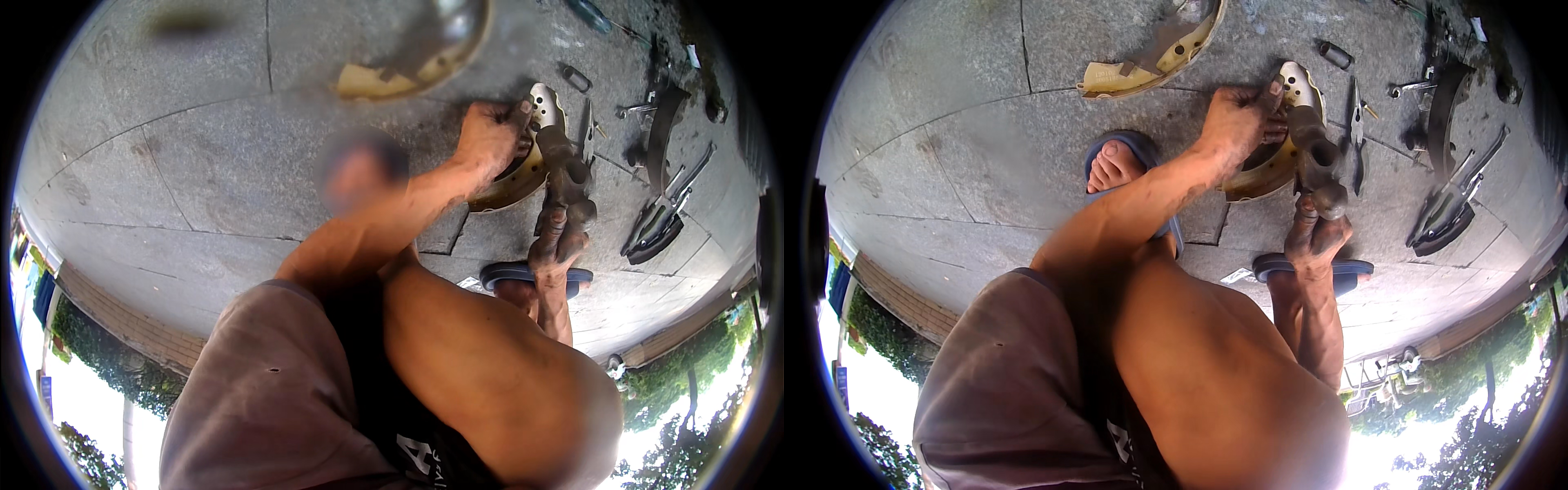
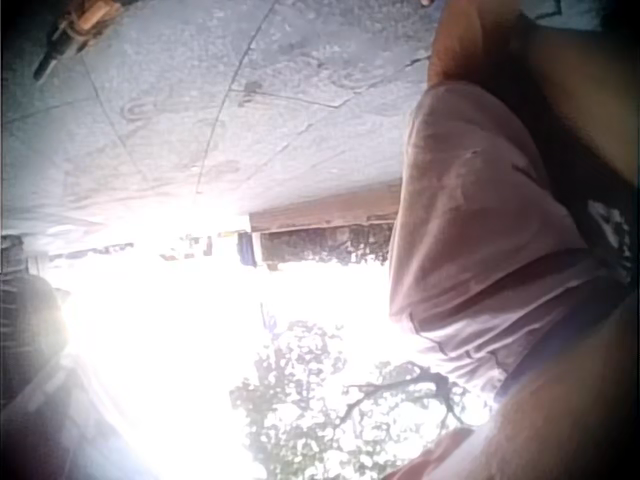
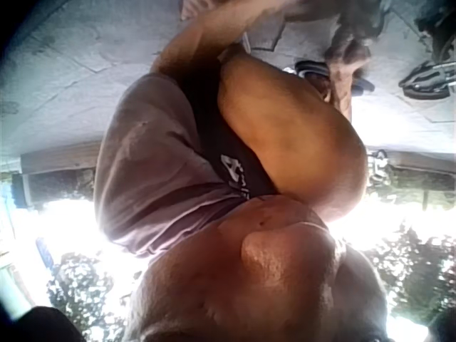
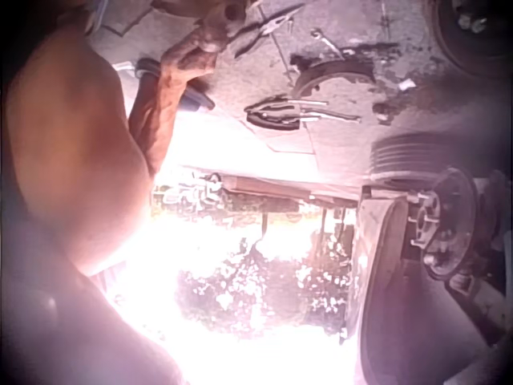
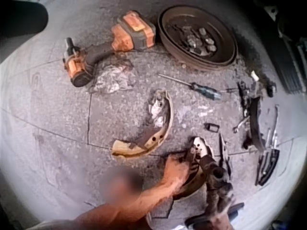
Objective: The person handles various brake shoe components on the pavement, using a hammer and pliers to fit parts together.
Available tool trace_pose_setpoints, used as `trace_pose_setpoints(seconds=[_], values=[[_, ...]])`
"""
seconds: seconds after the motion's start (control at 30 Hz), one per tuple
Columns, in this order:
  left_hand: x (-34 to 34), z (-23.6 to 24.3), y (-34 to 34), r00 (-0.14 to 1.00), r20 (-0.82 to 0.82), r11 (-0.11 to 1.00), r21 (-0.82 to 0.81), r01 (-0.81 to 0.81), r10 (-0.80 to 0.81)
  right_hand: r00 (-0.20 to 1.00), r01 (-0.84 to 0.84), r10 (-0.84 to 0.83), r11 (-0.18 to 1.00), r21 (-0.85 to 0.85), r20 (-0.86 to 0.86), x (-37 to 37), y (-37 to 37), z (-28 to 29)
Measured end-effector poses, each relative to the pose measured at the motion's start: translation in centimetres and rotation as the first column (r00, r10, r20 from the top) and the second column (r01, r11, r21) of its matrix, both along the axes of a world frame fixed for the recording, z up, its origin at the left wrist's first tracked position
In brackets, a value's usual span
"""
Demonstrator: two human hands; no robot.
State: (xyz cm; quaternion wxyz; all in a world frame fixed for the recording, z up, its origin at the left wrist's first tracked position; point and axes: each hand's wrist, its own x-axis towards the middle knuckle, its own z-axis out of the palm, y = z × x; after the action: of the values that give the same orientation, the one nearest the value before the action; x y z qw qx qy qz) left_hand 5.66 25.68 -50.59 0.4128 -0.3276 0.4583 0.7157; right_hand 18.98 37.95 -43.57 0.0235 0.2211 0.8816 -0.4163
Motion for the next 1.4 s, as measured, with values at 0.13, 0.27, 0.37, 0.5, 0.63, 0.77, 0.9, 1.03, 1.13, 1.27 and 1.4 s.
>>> trace_pose_setpoints(seconds=[0.13, 0.27, 0.37, 0.5, 0.63, 0.77, 0.9, 1.03, 1.13, 1.27, 1.4], values=[[0.0, 0.2, 0.3, 0.995, 0.045, 0.996, -0.023, -0.090, 0.091, 0.997, 0.058, -0.057, 0.998, -0.022, 0.059, -1.2, -0.8, 0.9], [0.3, -0.6, 0.4, 0.999, 0.007, 0.997, -0.046, -0.054, 0.054, 0.993, -0.012, 0.000, 0.995, -0.103, -0.119, -1.6, -0.3, 1.2], [0.5, -0.9, 0.3, 0.999, -0.015, 0.999, -0.040, -0.037, 0.037, 0.994, -0.101, 0.103, 0.993, 0.063, -0.031, -1.8, -0.2, 1.1], [0.3, -0.4, 0.1, 1.000, 0.001, 1.000, -0.010, -0.021, 0.021, 0.991, -0.003, 0.003, 1.000, 0.002, 0.136, -1.9, -0.6, 1.9], [0.1, 0.1, 0.4, 1.000, 0.011, 0.999, -0.047, -0.008, 0.008, 0.994, 0.008, -0.010, 1.000, -0.022, -0.113, -2.8, -0.9, 1.8], [0.3, -0.4, 0.4, 1.000, -0.003, 1.000, -0.010, 0.007, -0.007, 0.999, -0.051, 0.049, 0.989, 0.142, 0.021, -2.0, -0.5, 1.3], [0.2, 0.0, 0.0, 0.997, 0.013, 0.997, -0.034, -0.071, 0.072, 0.983, 0.025, -0.028, 1.000, 0.019, 0.181, -1.2, -0.4, 0.9], [-0.1, 0.2, 0.6, 0.995, 0.056, 0.996, -0.025, -0.085, 0.086, 0.996, -0.046, 0.049, 0.998, 0.047, -0.068, -2.8, -0.6, 1.4], [0.9, -1.8, 0.5, 0.999, -0.049, 0.998, -0.055, -0.007, 0.005, 0.994, -0.099, 0.093, 0.988, 0.121, 0.052, -2.0, -0.4, 0.9], [0.5, -0.5, 0.3, 1.000, -0.009, 0.999, -0.029, -0.016, 0.016, 0.997, 0.056, -0.060, 0.994, -0.095, -0.039, -2.8, -0.8, 1.9], [0.3, -0.2, 0.5, 0.997, 0.005, 0.996, -0.042, -0.078, 0.079, 0.997, -0.062, 0.063, 0.997, 0.036, -0.037, -1.6, 0.1, 1.3]])
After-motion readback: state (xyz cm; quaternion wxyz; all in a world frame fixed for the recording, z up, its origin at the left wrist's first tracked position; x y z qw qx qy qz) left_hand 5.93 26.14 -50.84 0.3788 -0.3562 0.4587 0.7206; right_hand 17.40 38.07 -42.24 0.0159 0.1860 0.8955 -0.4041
